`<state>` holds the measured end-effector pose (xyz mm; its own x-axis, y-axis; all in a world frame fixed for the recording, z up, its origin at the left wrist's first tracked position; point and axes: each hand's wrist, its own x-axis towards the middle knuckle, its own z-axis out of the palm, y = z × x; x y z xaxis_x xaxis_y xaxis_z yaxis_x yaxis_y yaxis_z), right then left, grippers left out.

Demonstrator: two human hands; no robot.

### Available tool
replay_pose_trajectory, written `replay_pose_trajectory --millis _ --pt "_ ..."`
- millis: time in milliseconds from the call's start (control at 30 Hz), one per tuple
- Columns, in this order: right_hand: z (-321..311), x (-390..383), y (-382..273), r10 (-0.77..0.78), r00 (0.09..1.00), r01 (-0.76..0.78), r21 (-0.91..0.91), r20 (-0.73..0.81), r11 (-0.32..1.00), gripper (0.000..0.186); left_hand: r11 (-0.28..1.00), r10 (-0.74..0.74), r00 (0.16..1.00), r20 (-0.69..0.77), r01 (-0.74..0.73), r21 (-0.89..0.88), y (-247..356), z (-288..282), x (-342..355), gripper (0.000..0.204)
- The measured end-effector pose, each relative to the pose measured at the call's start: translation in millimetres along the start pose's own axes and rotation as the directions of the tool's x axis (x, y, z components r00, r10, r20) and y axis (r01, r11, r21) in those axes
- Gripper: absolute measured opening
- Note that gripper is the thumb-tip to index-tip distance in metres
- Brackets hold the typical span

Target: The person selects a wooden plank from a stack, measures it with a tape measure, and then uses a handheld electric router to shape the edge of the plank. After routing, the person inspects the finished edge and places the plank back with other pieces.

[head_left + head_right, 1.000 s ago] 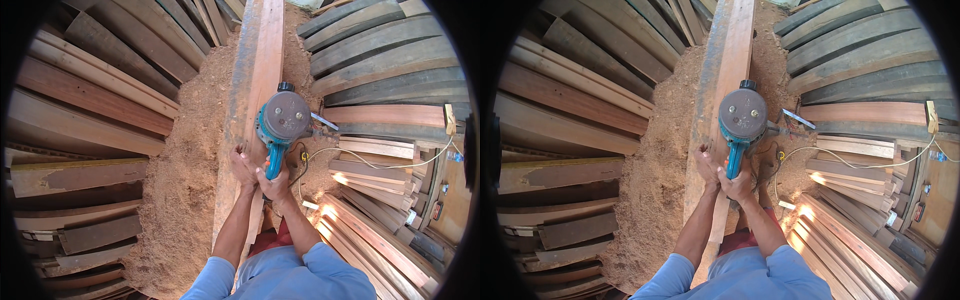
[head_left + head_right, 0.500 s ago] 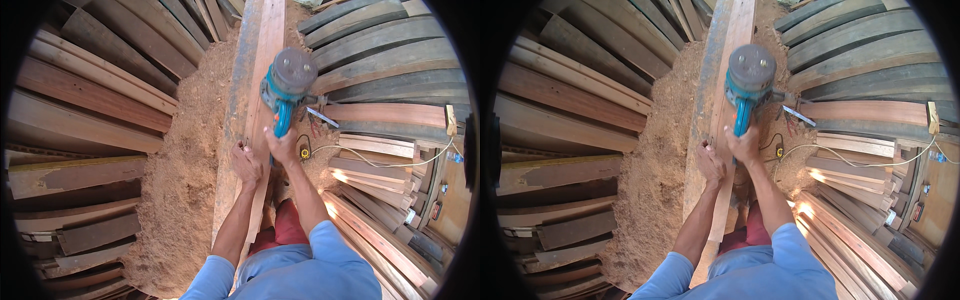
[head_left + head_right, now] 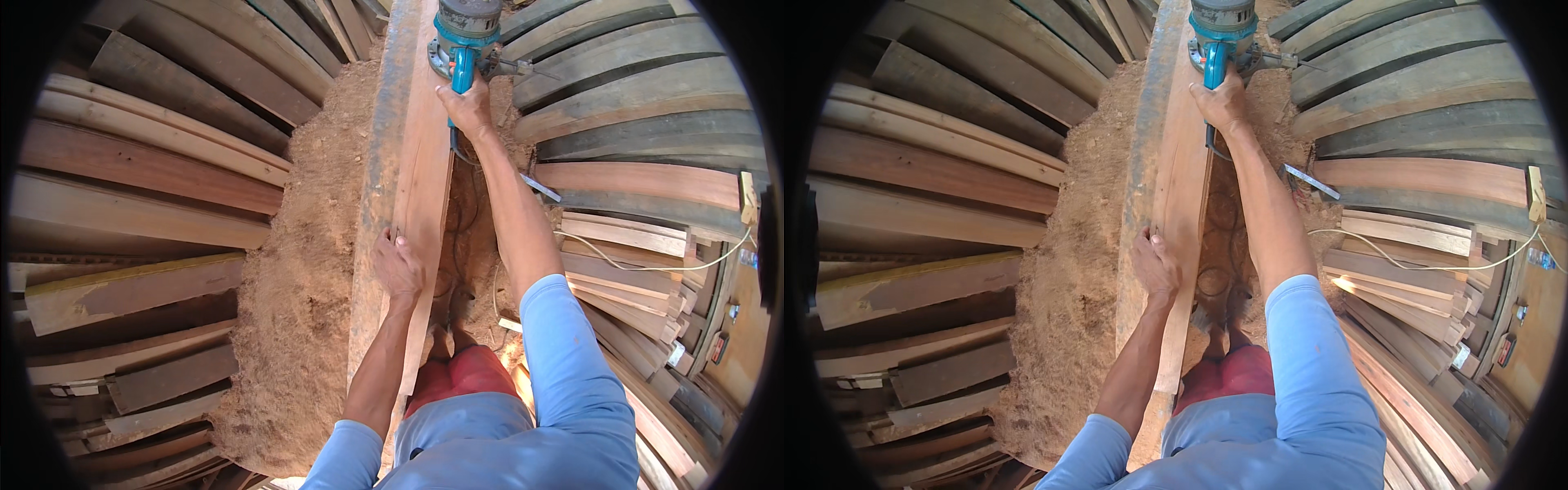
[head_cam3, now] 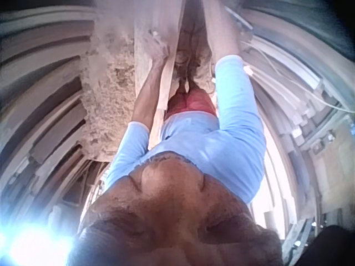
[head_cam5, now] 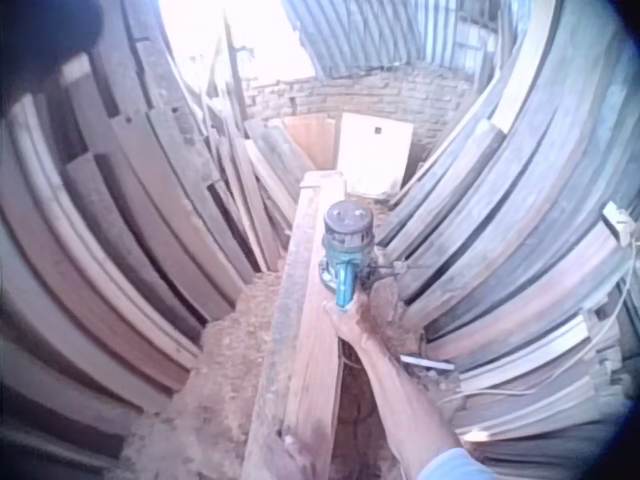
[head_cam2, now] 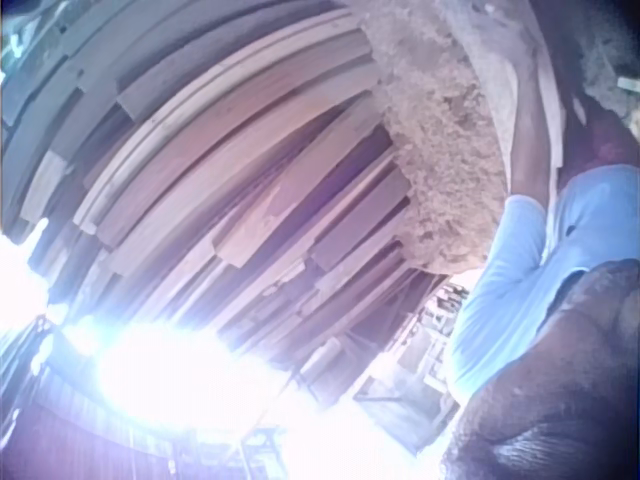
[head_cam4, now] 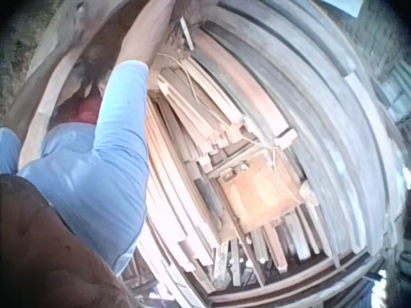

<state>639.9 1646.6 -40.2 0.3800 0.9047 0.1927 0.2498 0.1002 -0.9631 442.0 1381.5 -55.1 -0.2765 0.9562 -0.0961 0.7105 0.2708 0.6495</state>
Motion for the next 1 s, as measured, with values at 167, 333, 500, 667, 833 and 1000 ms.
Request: replay_pose_trajectory --millis 167,333,500,667,833,1000 --pt "-5.5 -44.1 -26.4 0.004 1.000 -0.005 0.024 0.022 1.000 0.049 0.999 -0.044 0.999 0.027 0.044 -0.012 -3.0 -1.9 -0.3 0.061" --pt "-25.4 -143.1 -45.9 -0.021 0.999 0.021 0.021 0.041 1.000 0.051 0.998 -0.061 0.998 0.015 0.061 -0.021 5.7 -4.0 -1.8 0.061" --pt "-49.5 -269.1 -89.4 0.139 0.975 -0.146 0.026 0.174 0.989 0.052 0.978 -0.148 0.988 0.048 0.153 -0.143 -5.5 -11.7 -1.8 0.058" --pt "-68.9 -399.8 -112.3 0.234 0.949 -0.258 0.095 0.209 0.961 0.042 0.953 -0.004 0.991 0.132 0.044 -0.301 -70.2 -59.8 -40.5 0.047" --pt "-80.6 -491.6 -152.3 0.337 0.914 -0.355 0.044 0.227 0.934 0.046 0.995 -0.069 0.981 0.183 0.055 0.081 -129.3 -85.7 -150.6 0.034" --pt "-68.0 -510.1 -154.1 0.205 0.959 -0.213 0.023 0.194 0.977 0.047 0.975 0.016 0.999 0.048 -0.026 0.219 -139.5 -76.1 -176.2 0.030"
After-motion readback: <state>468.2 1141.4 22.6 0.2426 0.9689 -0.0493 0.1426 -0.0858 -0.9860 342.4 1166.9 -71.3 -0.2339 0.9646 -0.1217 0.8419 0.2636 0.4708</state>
